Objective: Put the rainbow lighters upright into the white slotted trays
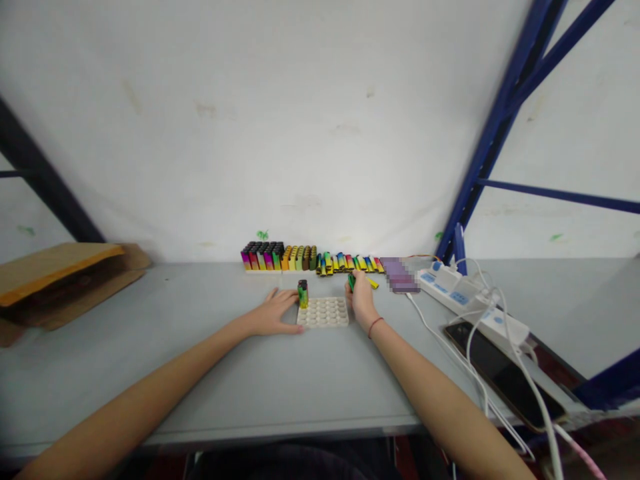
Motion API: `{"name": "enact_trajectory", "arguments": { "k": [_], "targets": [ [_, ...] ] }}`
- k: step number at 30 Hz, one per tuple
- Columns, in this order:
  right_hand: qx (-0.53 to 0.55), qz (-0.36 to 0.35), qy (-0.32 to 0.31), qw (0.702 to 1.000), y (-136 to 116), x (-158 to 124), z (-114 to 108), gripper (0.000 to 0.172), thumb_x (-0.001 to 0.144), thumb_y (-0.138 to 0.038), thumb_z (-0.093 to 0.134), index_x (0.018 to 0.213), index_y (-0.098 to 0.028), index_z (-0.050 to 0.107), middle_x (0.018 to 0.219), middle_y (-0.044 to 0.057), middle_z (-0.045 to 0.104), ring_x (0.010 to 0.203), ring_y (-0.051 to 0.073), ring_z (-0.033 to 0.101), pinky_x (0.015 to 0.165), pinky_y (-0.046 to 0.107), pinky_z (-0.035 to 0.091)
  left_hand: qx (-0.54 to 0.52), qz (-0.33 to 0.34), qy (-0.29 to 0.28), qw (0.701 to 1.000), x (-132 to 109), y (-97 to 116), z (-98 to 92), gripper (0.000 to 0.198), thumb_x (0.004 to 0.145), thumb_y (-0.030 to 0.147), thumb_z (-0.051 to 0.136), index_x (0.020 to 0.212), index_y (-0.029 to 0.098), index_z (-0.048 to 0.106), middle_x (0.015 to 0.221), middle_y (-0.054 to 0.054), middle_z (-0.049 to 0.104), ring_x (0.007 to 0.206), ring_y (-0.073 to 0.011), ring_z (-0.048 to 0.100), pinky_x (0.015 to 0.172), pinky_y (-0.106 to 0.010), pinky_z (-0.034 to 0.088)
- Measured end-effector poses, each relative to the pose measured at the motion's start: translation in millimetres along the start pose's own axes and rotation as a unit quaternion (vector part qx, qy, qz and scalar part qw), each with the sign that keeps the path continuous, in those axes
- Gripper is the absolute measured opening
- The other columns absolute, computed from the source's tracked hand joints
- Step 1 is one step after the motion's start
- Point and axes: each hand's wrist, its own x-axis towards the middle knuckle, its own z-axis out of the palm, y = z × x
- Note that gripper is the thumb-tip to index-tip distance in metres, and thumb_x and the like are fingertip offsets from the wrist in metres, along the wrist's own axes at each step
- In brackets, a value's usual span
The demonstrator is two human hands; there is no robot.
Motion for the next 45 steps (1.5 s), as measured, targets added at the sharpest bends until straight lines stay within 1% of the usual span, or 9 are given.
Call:
{"name": "enact_trajectory", "arguments": {
  "k": [4,8,13,19,26,30,38,41,45],
  "targets": [
    [0.026,0.041,0.021,0.999,-3.8,-2.0,-2.7,0.049,0.084,-0.059,0.024,0.049,-0.025,0.026,0.033,-0.008,0.018,0.029,0.007,0.013,0.032,0.022,0.012,-0.001,-0.001,0.0,1.0,0.2,-0.7,0.5,0.08,0.076,0.07,0.054,0.136,0.019,0.039,0.143,-0.017,0.04,0.134,-0.0346,0.034,0.111,-0.059,0.009],
    [0.035,0.025,0.005,0.999,-8.4,-5.1,-2.3,0.046,0.085,-0.057,0.024,0.052,-0.025,0.029,0.035,-0.008,0.021,0.031,0.008,0.016,0.033,0.023,0.016,-0.001,0.003,0.004,1.0,0.3,-2.3,2.1,0.08,0.077,0.07,0.054,0.136,0.018,0.039,0.143,-0.017,0.04,0.134,-0.034,0.035,0.111,-0.059,0.009],
    [-0.068,-0.107,0.002,0.992,-5.8,-13.1,6.7,0.026,0.085,-0.047,0.041,0.077,-0.022,0.043,0.047,-0.008,0.038,0.041,0.011,0.036,0.043,0.021,0.031,-0.001,0.004,0.009,1.0,0.6,-2.6,3.4,0.082,0.076,0.071,0.055,0.136,0.018,0.039,0.143,-0.017,0.041,0.134,-0.0345,0.034,0.111,-0.06,0.009],
    [-0.28,-0.289,-0.11,0.909,-1.4,-29.8,15.9,0.023,0.086,-0.04,0.05,0.089,-0.018,0.057,0.086,0.004,0.063,0.078,0.016,0.057,0.067,0.027,0.045,-0.005,0.005,0.012,1.0,0.6,-2.1,3.3,0.08,0.077,0.07,0.054,0.138,0.021,0.037,0.144,-0.015,0.04,0.134,-0.0343,0.033,0.111,-0.06,0.009],
    [-0.29,-0.297,-0.199,0.888,6.7,-40.7,24.5,0.023,0.088,-0.03,0.052,0.106,-0.018,0.061,0.099,0.007,0.068,0.079,0.015,0.063,0.073,0.027,0.051,-0.015,0.009,0.016,1.0,0.8,-4.3,5.1,0.081,0.076,0.07,0.056,0.139,0.023,0.035,0.144,-0.014,0.04,0.133,-0.0351,0.034,0.11,-0.062,0.009],
    [-0.358,-0.325,-0.182,0.856,8.8,-41.9,26.0,0.03,0.09,-0.028,0.05,0.118,-0.019,0.056,0.095,0.006,0.068,0.077,0.015,0.063,0.072,0.027,0.05,-0.019,0.012,0.017,1.0,1.3,-4.8,6.2,0.08,0.077,0.069,0.056,0.138,0.023,0.036,0.144,-0.014,0.04,0.133,-0.0345,0.034,0.11,-0.063,0.008],
    [-0.547,-0.395,-0.153,0.722,-7.3,-38.5,22.4,0.039,0.095,-0.024,0.037,0.132,-0.022,0.05,0.109,0.009,0.063,0.094,0.018,0.059,0.083,0.028,0.045,-0.004,0.007,0.011,1.0,1.4,-2.9,4.2,0.079,0.077,0.07,0.056,0.136,0.02,0.039,0.143,-0.016,0.041,0.133,-0.0338,0.034,0.111,-0.061,0.009],
    [-0.621,-0.356,-0.066,0.695,-14.0,-22.0,5.0,0.04,0.094,-0.019,0.035,0.129,-0.016,0.053,0.114,0.013,0.062,0.102,0.022,0.057,0.091,0.031,0.041,-0.002,0.007,0.01,1.0,1.2,-2.4,3.2,0.08,0.077,0.07,0.055,0.135,0.019,0.04,0.142,-0.017,0.041,0.134,-0.0342,0.034,0.111,-0.061,0.009],
    [-0.707,-0.232,0.062,0.665,-10.8,7.0,-27.3,0.044,0.092,-0.013,0.034,0.134,-0.008,0.046,0.127,0.02,0.056,0.117,0.028,0.05,0.092,0.035,0.04,-0.002,0.01,0.009,1.0,1.2,-3.8,3.8,0.081,0.077,0.07,0.055,0.135,0.016,0.04,0.142,-0.018,0.042,0.133,-0.0345,0.035,0.111,-0.061,0.009]
  ]
}}
